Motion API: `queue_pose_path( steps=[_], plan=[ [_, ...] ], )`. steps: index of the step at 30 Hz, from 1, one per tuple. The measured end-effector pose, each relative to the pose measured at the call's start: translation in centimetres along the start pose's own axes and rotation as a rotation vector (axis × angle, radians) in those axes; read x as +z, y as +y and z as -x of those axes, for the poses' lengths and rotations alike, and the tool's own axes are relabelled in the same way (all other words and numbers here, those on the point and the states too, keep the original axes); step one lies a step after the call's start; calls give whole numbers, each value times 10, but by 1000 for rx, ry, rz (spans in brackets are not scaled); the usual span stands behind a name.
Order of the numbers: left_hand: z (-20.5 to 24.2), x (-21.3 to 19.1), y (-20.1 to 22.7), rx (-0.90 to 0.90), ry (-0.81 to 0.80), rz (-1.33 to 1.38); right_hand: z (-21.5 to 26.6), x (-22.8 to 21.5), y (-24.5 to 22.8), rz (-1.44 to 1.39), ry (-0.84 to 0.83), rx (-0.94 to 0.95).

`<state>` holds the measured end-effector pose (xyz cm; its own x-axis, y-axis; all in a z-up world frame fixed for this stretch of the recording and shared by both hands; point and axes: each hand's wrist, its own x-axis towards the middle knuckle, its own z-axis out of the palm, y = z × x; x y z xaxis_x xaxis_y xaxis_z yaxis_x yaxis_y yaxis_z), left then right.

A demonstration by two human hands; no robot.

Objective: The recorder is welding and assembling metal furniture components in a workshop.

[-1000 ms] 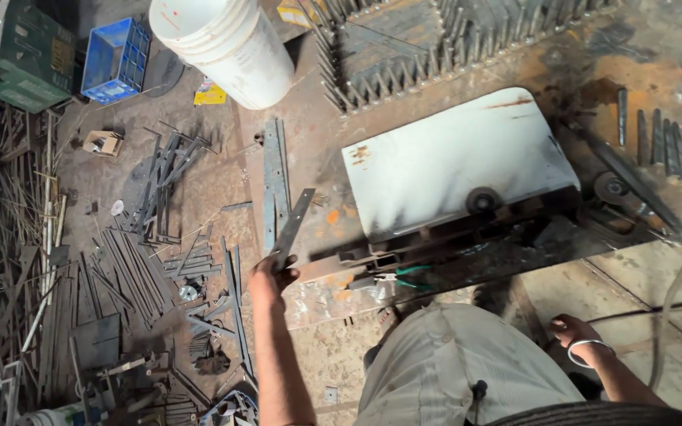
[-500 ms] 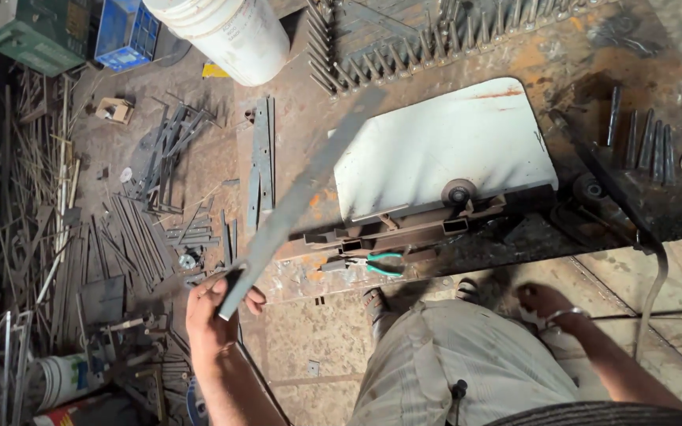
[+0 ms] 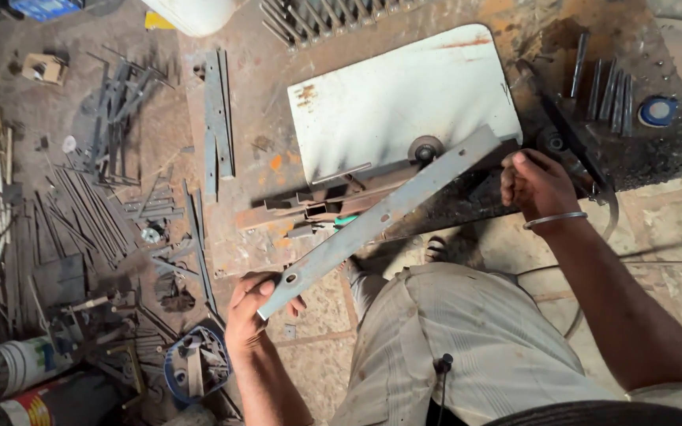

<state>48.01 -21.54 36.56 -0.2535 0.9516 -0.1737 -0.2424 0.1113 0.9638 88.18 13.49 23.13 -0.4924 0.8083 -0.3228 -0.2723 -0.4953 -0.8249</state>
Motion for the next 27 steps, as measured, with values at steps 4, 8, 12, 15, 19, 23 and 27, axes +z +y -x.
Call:
queue_pose_path(
  steps=[4,8,12,15,19,23,27],
  plan=[
    [15,2,-13,-22,9,-34,-2,4,-1,176,206,115],
    [27,-11,-37,-80,24,-5,-2,16,8,144,198,268],
    [30,-13,-61,-62,12,132,-3,1,21,32,81,147],
    [25,-13,-79,-81,168,124,-8,-18,37,104,82,54],
    [2,-10,-80,-195,242,241,6,9,11,25,144,50],
    [-4,0,-68,-227,358,203,16,15,1,6,131,37],
    [-14,12,-49,-230,427,145,15,4,3,-43,88,3]
  ],
)
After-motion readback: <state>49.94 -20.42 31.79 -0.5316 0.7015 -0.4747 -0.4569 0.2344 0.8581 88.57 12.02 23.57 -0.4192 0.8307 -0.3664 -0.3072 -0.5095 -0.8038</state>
